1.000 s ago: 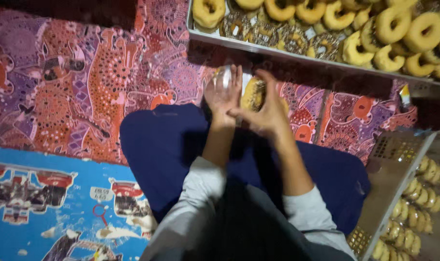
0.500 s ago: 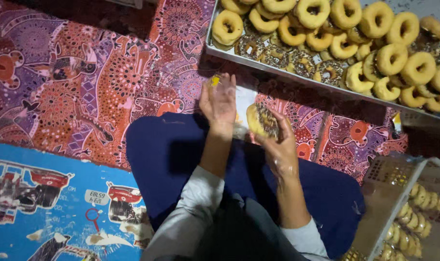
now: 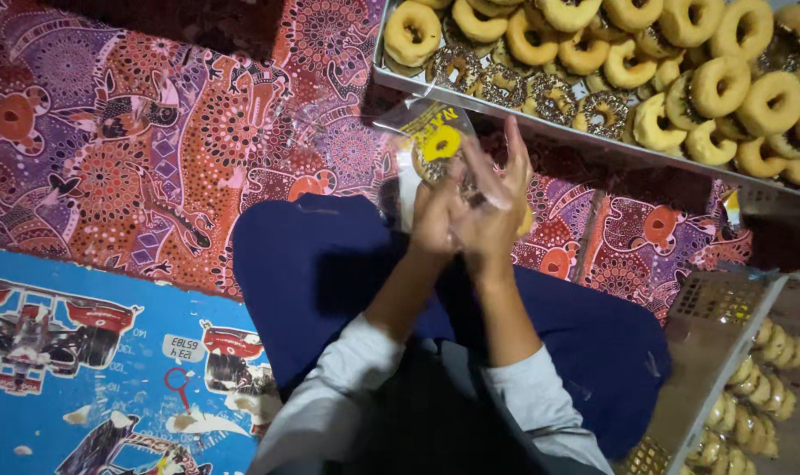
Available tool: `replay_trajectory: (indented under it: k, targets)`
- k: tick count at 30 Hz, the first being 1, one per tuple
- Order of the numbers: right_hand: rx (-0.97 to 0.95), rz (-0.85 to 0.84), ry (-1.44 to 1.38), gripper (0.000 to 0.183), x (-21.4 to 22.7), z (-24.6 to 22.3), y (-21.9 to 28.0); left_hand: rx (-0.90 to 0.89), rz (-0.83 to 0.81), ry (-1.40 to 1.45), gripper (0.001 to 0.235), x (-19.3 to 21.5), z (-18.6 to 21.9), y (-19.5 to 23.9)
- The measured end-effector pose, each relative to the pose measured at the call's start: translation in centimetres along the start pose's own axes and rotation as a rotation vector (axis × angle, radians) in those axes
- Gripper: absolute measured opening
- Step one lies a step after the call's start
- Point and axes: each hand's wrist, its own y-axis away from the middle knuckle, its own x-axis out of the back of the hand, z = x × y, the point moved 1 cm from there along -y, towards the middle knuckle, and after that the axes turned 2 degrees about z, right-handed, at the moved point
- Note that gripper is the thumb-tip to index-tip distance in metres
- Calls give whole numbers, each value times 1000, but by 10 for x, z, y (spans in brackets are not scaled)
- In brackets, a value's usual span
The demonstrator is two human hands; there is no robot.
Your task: The person sits on a patterned mat and repeatedly picks donuts from a metal tray, places them into clear plastic bags, and sets the sealed bags into a nearby crate. The person handles donuts one at a time, using both hands to open bags and arrange the pastries inside.
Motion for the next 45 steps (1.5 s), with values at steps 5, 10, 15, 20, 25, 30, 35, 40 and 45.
replay_trajectory:
  k: [5, 10, 15, 20, 25, 30, 35, 40, 45]
  targets:
    - [-106, -265, -188, 72, 8, 23, -10, -827, 3, -1632, 101, -7, 35, 52]
    - [-177, -659, -489, 57, 9, 5, 3, -852, -341, -1818, 62, 39, 84, 82]
    - [-68, -844, -594, 33, -2, -38, 14, -837, 126, -1441, 10, 62, 103, 128]
    - [418, -610, -244, 12, -22, -86, 41, -632, 405, -536, 28, 75, 127, 157]
    - [390, -629, -269, 10, -34, -111, 37, -578, 616, -893, 24, 77, 146, 135]
    - [622, -436, -418, 33, -40, -107, 22, -451, 625, -811, 28, 76, 146, 130]
    - [611, -525, -304, 38, -59, -97, 16, -333, 466, -1154, 29, 67, 152, 138]
    - [389, -448, -185, 31, -58, -74, -10, -491, 390, -1318, 23, 54, 156, 140]
    - [650, -353, -280, 30, -51, -67, 16, -426, 447, -856, 24, 56, 155, 132]
